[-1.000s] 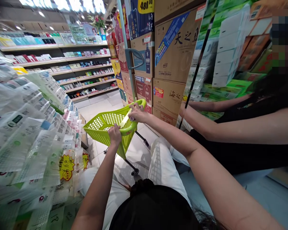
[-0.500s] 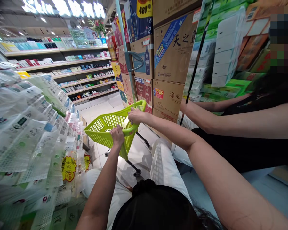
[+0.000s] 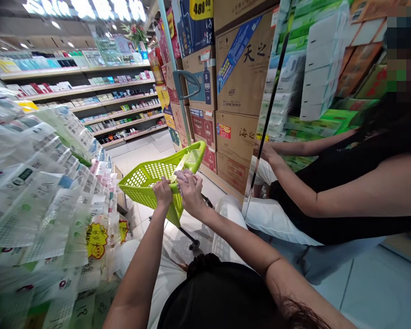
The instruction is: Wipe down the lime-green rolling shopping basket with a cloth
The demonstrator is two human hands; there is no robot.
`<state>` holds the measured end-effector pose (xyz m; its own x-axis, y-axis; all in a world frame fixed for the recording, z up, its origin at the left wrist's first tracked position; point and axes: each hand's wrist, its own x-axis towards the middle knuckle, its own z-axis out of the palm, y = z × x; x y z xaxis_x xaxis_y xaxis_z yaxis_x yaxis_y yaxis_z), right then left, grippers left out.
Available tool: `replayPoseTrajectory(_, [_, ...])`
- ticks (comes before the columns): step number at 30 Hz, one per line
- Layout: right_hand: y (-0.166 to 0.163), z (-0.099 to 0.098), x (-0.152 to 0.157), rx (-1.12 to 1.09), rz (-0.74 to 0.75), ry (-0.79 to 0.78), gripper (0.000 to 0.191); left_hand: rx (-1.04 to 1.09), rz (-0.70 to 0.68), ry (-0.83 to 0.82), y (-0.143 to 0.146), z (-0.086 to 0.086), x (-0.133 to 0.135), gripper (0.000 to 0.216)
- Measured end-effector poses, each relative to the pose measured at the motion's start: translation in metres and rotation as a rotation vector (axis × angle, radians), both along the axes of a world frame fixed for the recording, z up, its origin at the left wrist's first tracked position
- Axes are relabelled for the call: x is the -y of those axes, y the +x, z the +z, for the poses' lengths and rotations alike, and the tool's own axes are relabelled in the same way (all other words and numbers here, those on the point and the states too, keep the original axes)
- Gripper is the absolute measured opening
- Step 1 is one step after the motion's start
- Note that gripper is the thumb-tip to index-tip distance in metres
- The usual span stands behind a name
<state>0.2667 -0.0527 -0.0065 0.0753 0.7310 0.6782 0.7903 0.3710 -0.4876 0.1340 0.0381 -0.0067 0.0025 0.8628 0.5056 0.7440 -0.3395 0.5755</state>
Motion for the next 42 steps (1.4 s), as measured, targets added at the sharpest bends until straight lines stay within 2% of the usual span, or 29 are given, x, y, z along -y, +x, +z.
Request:
replayPoseTrajectory(3, [-0.001, -0.014, -0.011, -0.133, -0.039, 0.016, 0.057, -0.004, -0.034, -0.016, -0.003, 0.001, -0.002, 0.057])
replayPoseTrajectory(9, [0.047, -0.010, -0.070, -0.576, -0.092, -0.010, 0.056, 0.013, -0.045, -0.041, -0.004, 0.001, -0.007, 0.057])
replayPoseTrajectory(13, [0.022, -0.025, -0.057, -0.761, -0.072, 0.057, 0.048, 0.008, -0.029, -0.027, -0.004, 0.000, -0.007, 0.060])
replayPoseTrajectory(17, [-0.007, -0.037, -0.042, -0.835, -0.078, 0.149, 0.044, -0.012, -0.026, -0.027, -0.008, 0.001, -0.005, 0.059])
replayPoseTrajectory(22, [0.009, -0.029, -0.068, -0.944, -0.094, 0.109, 0.047, -0.018, -0.014, -0.049, -0.005, 0.003, -0.004, 0.059])
replayPoseTrajectory(24, [0.009, -0.030, -0.068, -0.948, -0.091, 0.092, 0.048, -0.005, 0.011, -0.052, 0.000, 0.002, -0.004, 0.060])
replayPoseTrajectory(28, [-0.015, -0.038, -0.042, -0.842, -0.164, 0.070, 0.050, 0.009, 0.043, -0.048, 0.008, 0.002, -0.003, 0.063])
replayPoseTrajectory(32, [-0.031, -0.034, -0.030, -0.868, -0.210, 0.081, 0.068, -0.003, 0.032, -0.039, 0.010, 0.004, 0.002, 0.063])
replayPoseTrajectory(38, [-0.008, -0.027, -0.046, -0.942, -0.245, 0.052, 0.069, -0.072, -0.097, -0.016, 0.012, -0.003, 0.016, 0.054])
replayPoseTrajectory(42, [0.020, -0.032, -0.056, -0.966, -0.170, 0.108, 0.063, -0.173, -0.170, -0.044, -0.014, -0.014, 0.006, 0.041])
